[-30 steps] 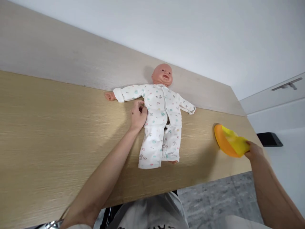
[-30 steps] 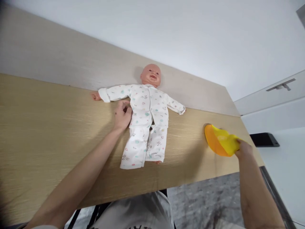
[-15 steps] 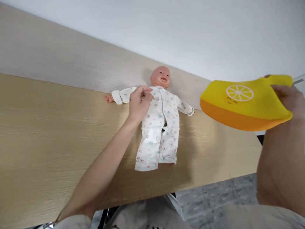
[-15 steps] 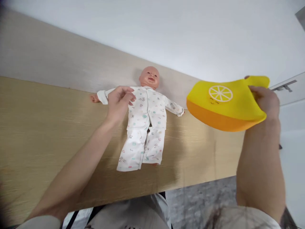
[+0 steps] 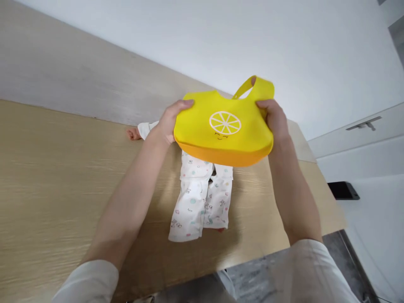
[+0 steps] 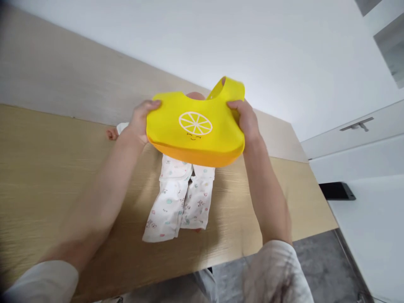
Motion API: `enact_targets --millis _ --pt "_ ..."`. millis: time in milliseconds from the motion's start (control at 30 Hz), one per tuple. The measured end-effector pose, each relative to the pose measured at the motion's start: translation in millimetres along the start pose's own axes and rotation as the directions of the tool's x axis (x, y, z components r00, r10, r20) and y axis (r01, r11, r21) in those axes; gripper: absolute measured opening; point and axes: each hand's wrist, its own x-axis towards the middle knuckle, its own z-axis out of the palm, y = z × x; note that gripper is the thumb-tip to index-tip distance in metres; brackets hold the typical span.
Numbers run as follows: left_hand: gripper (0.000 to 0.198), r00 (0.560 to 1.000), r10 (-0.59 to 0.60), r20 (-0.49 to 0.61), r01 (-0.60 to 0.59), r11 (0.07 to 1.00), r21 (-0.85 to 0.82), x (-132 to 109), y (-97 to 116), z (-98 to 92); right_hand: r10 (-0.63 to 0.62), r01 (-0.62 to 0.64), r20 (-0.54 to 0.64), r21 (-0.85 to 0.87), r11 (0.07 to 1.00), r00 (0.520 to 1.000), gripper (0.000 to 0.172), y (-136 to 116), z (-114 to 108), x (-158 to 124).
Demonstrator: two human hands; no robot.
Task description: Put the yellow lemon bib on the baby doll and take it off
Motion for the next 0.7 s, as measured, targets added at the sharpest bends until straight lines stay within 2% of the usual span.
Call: enact_targets --millis 67,100,200,300,433,600,633,700 --pt "0.024 0.979 -0.11 0.172 0.128 0.987 -0.095 5 -6 -5.0 0.013 -0.014 -0.057 -0.027 1.0 0.998 0.029 29 -9 13" --pt "0.025 0.975 -0.124 0.185 0.148 0.981 -0.123 9 -10 -5.6 0.008 -0.012 -0.083 -0.04 0.999 0.997 0.032 45 -14 20" --pt "0.033 0.998 -0.058 -0.004 0.058 0.996 -0.064 25 -26 -1.7 0.025 -0.041 -0.168 -0.089 0.995 0.985 0.032 84 -26 36" --pt "0.028 0.995 -0.056 -0.087 0.059 0.998 0.029 42 -41 5.4 0.099 -0.125 -0.196 -0.122 0.985 0.976 0.024 109 -25 42" --pt "0.029 0.976 -0.113 -0.187 0.151 0.968 0.2 59 -52 11.2 0.167 -0.185 -0.156 -0.108 0.977 0.974 0.02 124 -11 42" --pt "0.035 0.985 0.008 -0.175 0.053 0.938 0.342 68 -67 6.8 0.339 -0.319 -0.11 0.168 0.933 0.934 0.028 125 -8 34" --pt "0.036 0.985 0.024 -0.17 0.04 0.93 0.364 67 -69 5.0 0.352 -0.323 -0.1 0.227 0.918 0.93 0.03 125 -10 31" --pt "0.038 0.985 0.039 -0.168 0.032 0.913 0.406 64 -74 1.7 0.287 -0.245 -0.103 0.301 0.922 0.952 0.033 125 -15 26"
